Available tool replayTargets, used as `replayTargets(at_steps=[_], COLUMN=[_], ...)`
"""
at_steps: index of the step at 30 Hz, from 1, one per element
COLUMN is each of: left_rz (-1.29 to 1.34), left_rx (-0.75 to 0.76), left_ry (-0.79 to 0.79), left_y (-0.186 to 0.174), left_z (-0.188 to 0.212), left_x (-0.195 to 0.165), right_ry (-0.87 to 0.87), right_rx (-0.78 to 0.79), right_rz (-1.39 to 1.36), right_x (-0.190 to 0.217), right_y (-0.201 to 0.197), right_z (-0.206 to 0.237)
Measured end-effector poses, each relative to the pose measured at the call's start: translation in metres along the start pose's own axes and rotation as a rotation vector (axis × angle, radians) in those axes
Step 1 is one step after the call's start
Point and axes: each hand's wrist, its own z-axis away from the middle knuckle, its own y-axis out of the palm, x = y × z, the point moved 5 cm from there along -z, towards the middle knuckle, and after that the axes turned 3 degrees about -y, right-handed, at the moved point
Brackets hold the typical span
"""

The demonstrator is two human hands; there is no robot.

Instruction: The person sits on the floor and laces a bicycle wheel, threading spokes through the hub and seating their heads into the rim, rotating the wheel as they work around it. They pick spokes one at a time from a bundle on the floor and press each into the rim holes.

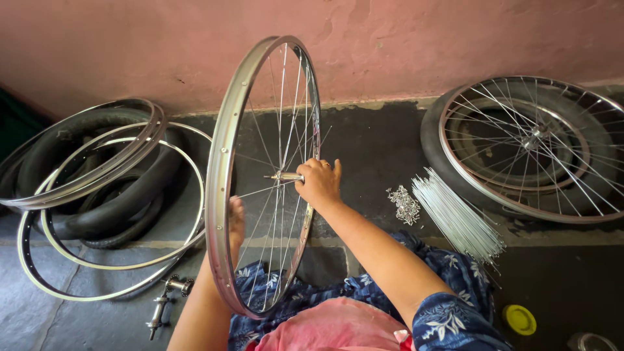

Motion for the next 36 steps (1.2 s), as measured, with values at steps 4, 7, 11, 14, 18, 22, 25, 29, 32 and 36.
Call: replayTargets(at_steps=[4, 7, 11, 14, 18, 22, 25, 29, 32, 36], left_rz=[-0.22, -0.162, -0.349, -0.585, -0.859, -1.214, -1.484, -1.39, -0.925, -0.44], left_rx=[-0.294, -0.165, -0.321, -0.313, -0.226, -0.136, -0.006, -0.124, -0.16, -0.225], left_ry=[0.188, 0.437, 0.701, 0.873, 1.058, 1.305, 1.425, 1.257, 0.925, 0.702], left_y=[-0.033, -0.032, -0.033, -0.019, 0.015, 0.064, 0.093, 0.093, 0.063, 0.016], left_z=[0.011, 0.018, 0.036, 0.062, 0.103, 0.138, 0.156, 0.156, 0.146, 0.131], left_x=[-0.023, -0.029, -0.045, -0.051, -0.051, -0.051, -0.052, -0.041, -0.029, -0.029], right_ry=[-0.014, -0.004, -0.025, -0.016, -0.022, -0.044, -0.057, -0.074, -0.096, -0.107], right_rx=[0.008, 0.025, 0.011, 0.034, 0.053, 0.023, 0.026, 0.046, 0.052, 0.038], right_rz=[0.002, -0.024, -0.033, -0.02, -0.091, -0.136, -0.14, -0.15, -0.146, -0.11], right_x=[0.004, 0.007, 0.004, -0.001, -0.001, 0.009, 0.01, 0.005, 0.004, 0.008], right_y=[0.001, 0.006, 0.006, 0.007, 0.011, 0.018, 0.022, 0.023, 0.022, 0.02], right_z=[0.0, 0.001, 0.002, -0.001, -0.002, 0.0, -0.001, -0.005, -0.006, -0.003])
